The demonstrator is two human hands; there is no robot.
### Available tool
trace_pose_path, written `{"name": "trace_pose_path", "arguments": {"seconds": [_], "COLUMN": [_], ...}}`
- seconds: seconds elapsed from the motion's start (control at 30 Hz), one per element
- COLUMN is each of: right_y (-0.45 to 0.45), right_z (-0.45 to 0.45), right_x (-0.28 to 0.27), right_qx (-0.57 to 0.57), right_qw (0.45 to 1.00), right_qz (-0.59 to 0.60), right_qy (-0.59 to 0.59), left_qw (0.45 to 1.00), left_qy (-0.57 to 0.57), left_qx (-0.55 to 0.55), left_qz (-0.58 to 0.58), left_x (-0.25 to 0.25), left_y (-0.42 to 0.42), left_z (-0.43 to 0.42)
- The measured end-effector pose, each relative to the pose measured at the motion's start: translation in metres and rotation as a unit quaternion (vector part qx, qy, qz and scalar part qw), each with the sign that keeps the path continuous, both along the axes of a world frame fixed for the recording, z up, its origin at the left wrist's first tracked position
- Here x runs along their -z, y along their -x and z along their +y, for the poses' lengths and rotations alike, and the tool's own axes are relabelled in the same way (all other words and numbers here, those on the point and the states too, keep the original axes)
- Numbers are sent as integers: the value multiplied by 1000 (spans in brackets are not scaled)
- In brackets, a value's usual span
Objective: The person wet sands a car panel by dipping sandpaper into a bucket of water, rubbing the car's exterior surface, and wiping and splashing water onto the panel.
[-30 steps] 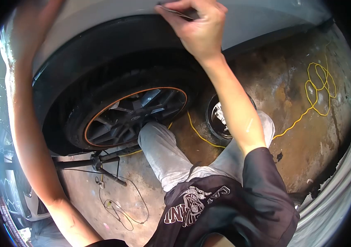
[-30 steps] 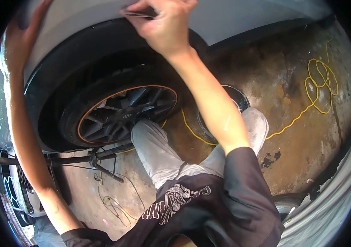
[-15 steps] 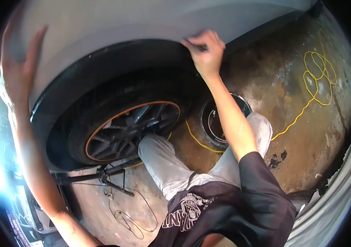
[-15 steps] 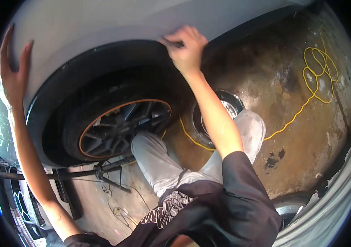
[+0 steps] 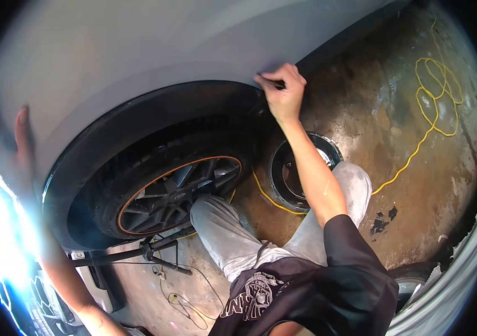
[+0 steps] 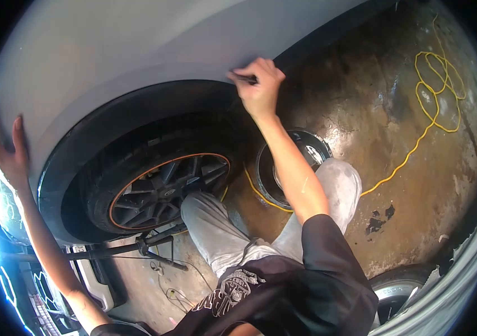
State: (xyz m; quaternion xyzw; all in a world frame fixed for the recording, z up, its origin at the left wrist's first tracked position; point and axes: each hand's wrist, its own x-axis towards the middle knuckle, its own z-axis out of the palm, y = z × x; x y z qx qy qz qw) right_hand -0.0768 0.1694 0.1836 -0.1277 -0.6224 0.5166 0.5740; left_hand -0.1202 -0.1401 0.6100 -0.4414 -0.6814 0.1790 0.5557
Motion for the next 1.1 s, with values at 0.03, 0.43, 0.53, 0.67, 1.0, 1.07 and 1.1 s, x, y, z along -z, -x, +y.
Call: {"name": "trace_pose_path", "arguments": {"seconds": [0.03, 0.43, 0.53, 0.67, 1.0, 1.07, 1.1], "right_y": [-1, -2, 2, -8, -6, 0, 0], "right_z": [-7, -13, -26, 6, -4, 16, 14], "right_x": [-40, -80, -113, -37, -88, -30, -30], "right_qx": [23, 34, 27, 0, 22, 31, 40], "right_qw": [997, 990, 981, 995, 982, 988, 988], "right_qz": [42, 60, 96, 29, 73, 40, 40], "right_qy": [-62, -123, -166, -99, -175, -143, -144], "left_qw": [1000, 999, 997, 993, 983, 988, 989], "left_qy": [4, -23, -36, -75, -93, -72, -71], "left_qx": [2, -24, -61, -82, -158, -139, -130], "left_qz": [-5, -7, -8, -26, -7, 8, 6], "left_x": [2, -3, -8, -4, 2, 1, 0], "left_y": [0, 1, 5, 4, 4, 11, 15], "left_z": [1, -7, -17, -25, -24, -27, -31]}}
